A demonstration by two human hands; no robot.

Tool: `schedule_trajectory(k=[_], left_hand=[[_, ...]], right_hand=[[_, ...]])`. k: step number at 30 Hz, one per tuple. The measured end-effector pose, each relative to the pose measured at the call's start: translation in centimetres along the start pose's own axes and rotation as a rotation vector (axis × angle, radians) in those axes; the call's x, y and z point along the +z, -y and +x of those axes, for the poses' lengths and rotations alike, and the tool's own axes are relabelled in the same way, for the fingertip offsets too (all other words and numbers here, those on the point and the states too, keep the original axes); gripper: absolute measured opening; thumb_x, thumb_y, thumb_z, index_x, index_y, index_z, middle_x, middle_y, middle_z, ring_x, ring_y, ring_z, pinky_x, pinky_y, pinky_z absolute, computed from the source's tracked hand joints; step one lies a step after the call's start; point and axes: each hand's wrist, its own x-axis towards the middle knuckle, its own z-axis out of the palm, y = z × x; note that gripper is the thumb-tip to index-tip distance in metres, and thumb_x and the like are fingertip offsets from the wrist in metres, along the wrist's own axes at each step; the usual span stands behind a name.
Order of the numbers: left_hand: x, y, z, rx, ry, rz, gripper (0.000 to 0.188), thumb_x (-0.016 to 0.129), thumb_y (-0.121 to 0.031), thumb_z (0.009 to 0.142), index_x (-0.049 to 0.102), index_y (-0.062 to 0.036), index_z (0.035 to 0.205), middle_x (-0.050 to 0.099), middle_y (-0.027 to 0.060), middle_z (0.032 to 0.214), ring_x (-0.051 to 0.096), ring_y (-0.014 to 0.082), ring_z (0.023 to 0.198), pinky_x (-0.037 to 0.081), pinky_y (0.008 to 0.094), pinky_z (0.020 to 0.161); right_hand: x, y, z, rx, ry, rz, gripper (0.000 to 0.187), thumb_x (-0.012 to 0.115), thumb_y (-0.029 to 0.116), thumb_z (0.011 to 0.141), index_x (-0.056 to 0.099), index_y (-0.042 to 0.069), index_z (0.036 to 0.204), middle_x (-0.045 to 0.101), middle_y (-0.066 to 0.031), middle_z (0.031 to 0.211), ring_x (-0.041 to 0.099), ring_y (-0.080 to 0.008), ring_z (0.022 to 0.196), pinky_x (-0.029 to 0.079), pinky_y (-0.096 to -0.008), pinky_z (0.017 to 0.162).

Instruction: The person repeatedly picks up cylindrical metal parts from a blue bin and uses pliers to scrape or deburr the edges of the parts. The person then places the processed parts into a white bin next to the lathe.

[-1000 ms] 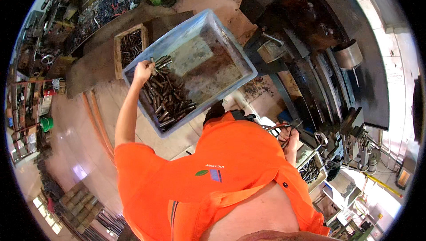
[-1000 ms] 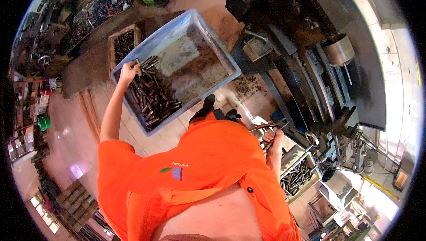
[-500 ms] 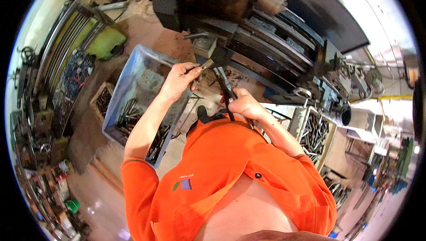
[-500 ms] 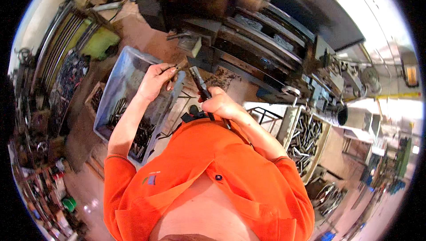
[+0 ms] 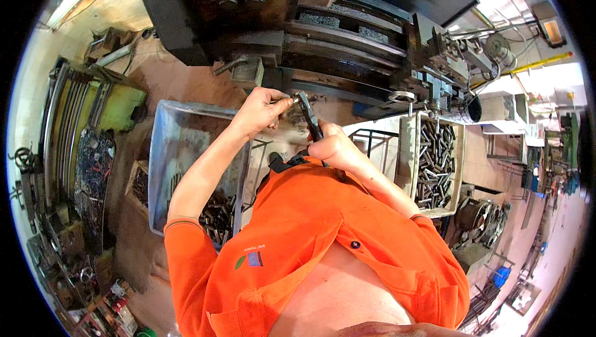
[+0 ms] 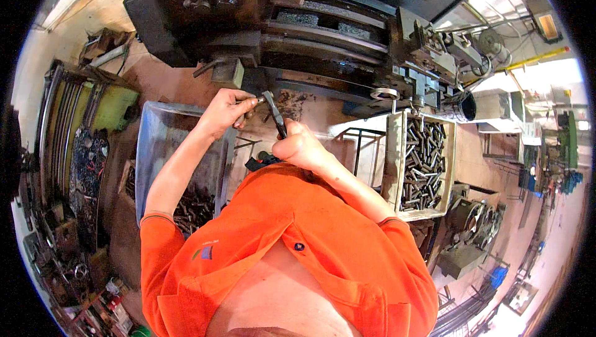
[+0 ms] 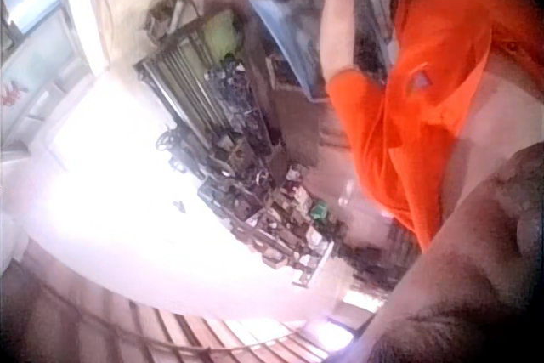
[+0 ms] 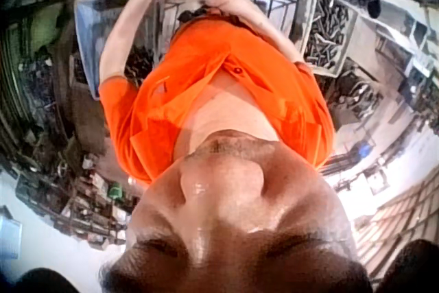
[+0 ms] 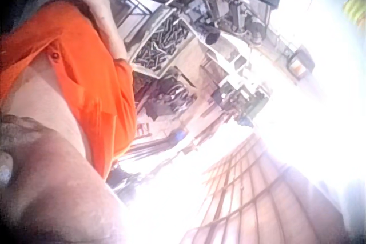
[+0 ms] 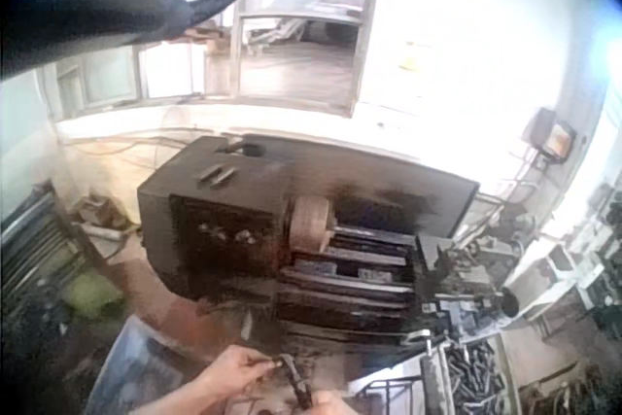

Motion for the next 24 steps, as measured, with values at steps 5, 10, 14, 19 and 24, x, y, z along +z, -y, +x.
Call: schedule_trajectory(k=[5,10,14,19,24], left_hand=[[0.1,0.0,1.2,-0.011,0.094,-0.048,0.024,0.060,-0.018,0.084,0.059,0.0053,0.088,0.051,0.0016,0.060,0.040,0.0052,0.044,0.034,0.0212,0.040],[0.3,0.9,3.0,-0.011,0.255,-0.060,0.024,0.060,-0.019,0.085,0.060,0.0046,0.088,0.051,0.0016,0.060,0.039,0.0052,0.043,0.033,0.0216,0.040],[1.7,0.2,3.8,0.009,0.289,-0.097,0.025,0.060,-0.020,0.085,0.059,0.0050,0.088,0.052,0.0021,0.061,0.039,0.0051,0.043,0.033,0.0212,0.040],[2.2,-0.1,6.1,-0.049,0.398,-0.033,0.027,0.060,-0.022,0.085,0.059,0.0051,0.088,0.053,0.0024,0.064,0.039,0.0049,0.043,0.033,0.0204,0.040],[2.8,-1.1,8.6,-0.031,0.362,-0.114,0.033,0.062,-0.027,0.083,0.060,0.0043,0.091,0.057,0.0038,0.070,0.050,0.0089,0.050,0.042,0.0221,0.046]], right_hand=[[0.7,-0.4,-0.3,0.046,-0.101,0.056,0.021,0.055,0.015,0.062,0.049,-0.003,0.072,0.052,-0.0176,0.064,0.054,-0.0255,0.063,0.042,-0.0353,0.059],[0.8,-0.3,-1.1,0.079,-0.107,0.172,0.022,0.053,0.010,0.061,0.050,-0.004,0.078,0.049,-0.0062,0.067,0.046,-0.0132,0.065,0.039,-0.0277,0.058],[1.0,-0.7,-1.3,0.055,-0.284,0.036,0.025,0.056,0.013,0.060,0.051,-0.004,0.077,0.052,-0.0198,0.064,0.055,-0.0286,0.064,0.043,-0.0364,0.060],[0.2,-2.6,-1.1,0.036,-0.322,-0.079,0.027,0.058,0.014,0.060,0.052,-0.005,0.078,0.055,-0.0271,0.071,0.056,-0.0389,0.074,0.045,-0.0385,0.064],[-2.5,-1.7,-0.1,0.151,-0.217,0.399,0.025,0.053,0.011,0.060,0.052,-0.001,0.082,0.053,-0.0046,0.072,0.049,-0.0153,0.070,0.040,-0.0259,0.065]])
